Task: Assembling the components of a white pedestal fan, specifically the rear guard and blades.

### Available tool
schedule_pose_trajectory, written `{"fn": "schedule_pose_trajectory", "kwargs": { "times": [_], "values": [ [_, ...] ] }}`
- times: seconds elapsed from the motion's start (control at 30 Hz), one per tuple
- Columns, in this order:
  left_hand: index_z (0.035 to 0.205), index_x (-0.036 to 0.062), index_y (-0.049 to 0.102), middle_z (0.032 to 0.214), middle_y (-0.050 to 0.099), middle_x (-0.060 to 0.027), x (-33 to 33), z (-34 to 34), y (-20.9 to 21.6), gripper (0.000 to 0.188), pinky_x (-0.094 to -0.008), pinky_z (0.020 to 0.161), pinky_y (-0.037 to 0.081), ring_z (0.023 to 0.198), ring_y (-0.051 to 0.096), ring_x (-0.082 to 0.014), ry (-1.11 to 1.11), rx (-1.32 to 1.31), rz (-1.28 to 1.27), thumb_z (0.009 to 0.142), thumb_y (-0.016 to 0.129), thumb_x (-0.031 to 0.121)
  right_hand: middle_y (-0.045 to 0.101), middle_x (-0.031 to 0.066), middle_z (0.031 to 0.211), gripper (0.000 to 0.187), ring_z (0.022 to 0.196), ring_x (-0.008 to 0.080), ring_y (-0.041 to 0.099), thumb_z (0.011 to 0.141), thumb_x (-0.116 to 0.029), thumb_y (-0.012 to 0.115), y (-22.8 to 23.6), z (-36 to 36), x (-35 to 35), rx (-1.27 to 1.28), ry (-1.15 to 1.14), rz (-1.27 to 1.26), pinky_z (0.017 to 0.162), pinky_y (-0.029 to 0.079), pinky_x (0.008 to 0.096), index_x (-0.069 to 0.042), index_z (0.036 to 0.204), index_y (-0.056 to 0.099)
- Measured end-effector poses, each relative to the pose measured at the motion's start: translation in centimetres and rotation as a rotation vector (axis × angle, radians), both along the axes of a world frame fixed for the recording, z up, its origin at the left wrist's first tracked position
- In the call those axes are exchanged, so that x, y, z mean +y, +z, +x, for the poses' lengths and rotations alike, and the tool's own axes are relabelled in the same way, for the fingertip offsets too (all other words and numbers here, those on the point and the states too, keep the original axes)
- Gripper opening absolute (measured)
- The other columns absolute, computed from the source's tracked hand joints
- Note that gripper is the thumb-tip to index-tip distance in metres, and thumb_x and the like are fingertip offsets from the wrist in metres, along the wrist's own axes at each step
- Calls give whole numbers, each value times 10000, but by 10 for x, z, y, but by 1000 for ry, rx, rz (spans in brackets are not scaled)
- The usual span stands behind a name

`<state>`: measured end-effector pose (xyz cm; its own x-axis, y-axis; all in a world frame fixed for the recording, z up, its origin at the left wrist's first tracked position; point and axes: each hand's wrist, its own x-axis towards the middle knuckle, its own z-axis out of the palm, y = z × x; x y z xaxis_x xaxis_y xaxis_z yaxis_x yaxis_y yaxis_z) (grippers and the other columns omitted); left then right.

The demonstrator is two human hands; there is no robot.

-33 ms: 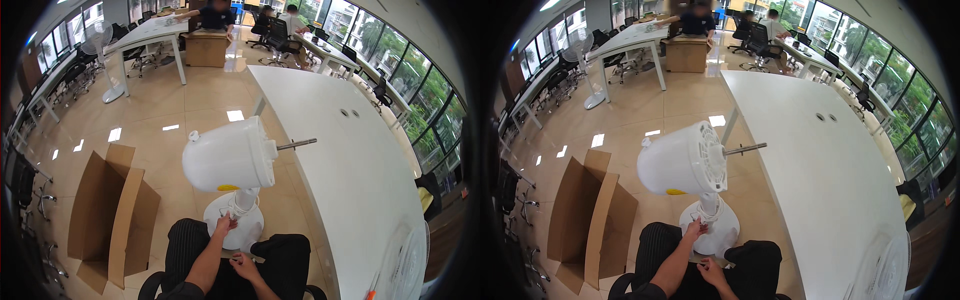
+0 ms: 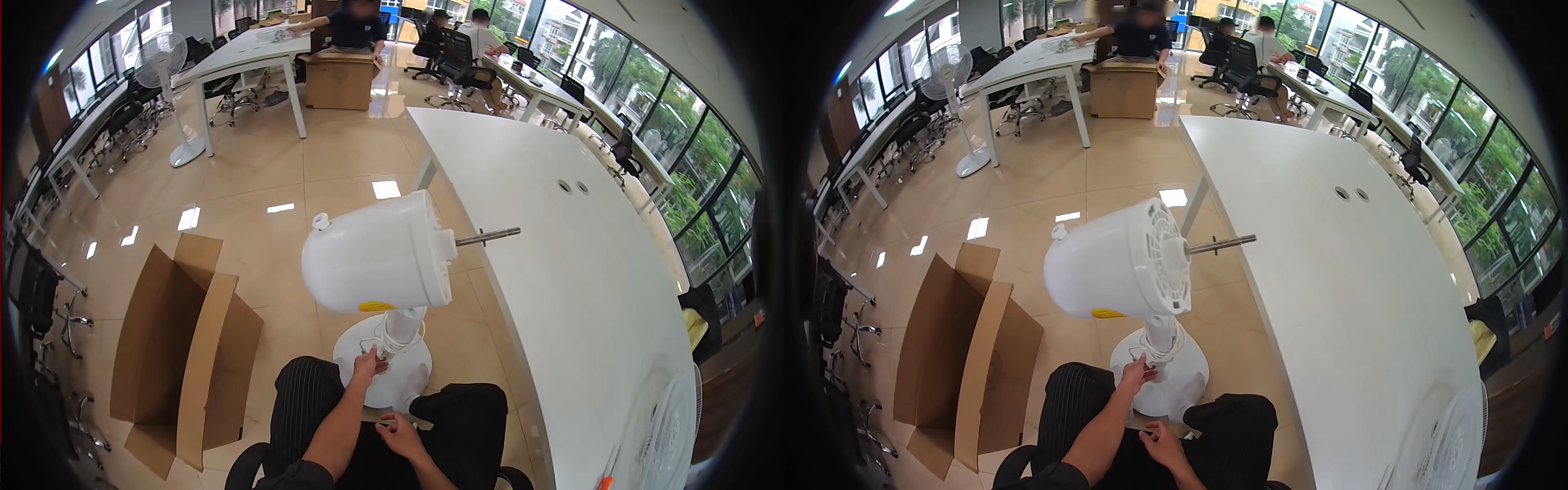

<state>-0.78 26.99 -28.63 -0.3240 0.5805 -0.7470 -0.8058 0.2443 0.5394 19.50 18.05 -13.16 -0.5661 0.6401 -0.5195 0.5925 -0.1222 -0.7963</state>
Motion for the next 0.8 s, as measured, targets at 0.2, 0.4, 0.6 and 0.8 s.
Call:
{"fn": "schedule_pose_trajectory", "kwargs": {
  "times": [0.2, 0.4, 0.6, 0.8],
  "values": [
    [1055, 24, 574, 944, 641, -92, -6, 16, 7, 188, -381, 766, 598, 832, 670, -253, 297, -24, 219, 938, 642, 155, 640, 29, 675, 398, 582, 94, 582, 895, -281, 695, 1, 0, 0, -42, 19, 18, 544, 450, 253, -35, 1177, 560],
    [1077, 44, 551, 921, 628, -96, -9, 12, -11, 261, -389, 745, 582, 801, 658, -248, 167, -236, 225, 961, 617, 268, 633, 28, 668, 368, 581, 92, 580, 891, -255, 693, 2, 0, 0, -17, 7, 21, 536, 441, 249, -34, 1159, 569],
    [1090, 42, 507, 863, 590, -96, -1, 4, 2, 352, -383, 733, 567, 781, 627, -242, 38, -133, 38, 952, 630, 341, 632, 42, 666, 383, 610, 131, 603, 876, -281, 692, 3, -1, 1, -24, -27, -11, 580, 458, 284, -40, 1153, 581],
    [1111, 77, 519, 882, 580, -71, -7, 18, 15, 321, -355, 709, 558, 792, 623, -225, 239, -141, 253, 942, 651, 316, 628, 55, 658, 405, 622, 174, 619, 861, -296, 697, 0, 0, 1, -23, -23, 14, 623, 478, 315, -28, 1146, 589]
  ]
}}
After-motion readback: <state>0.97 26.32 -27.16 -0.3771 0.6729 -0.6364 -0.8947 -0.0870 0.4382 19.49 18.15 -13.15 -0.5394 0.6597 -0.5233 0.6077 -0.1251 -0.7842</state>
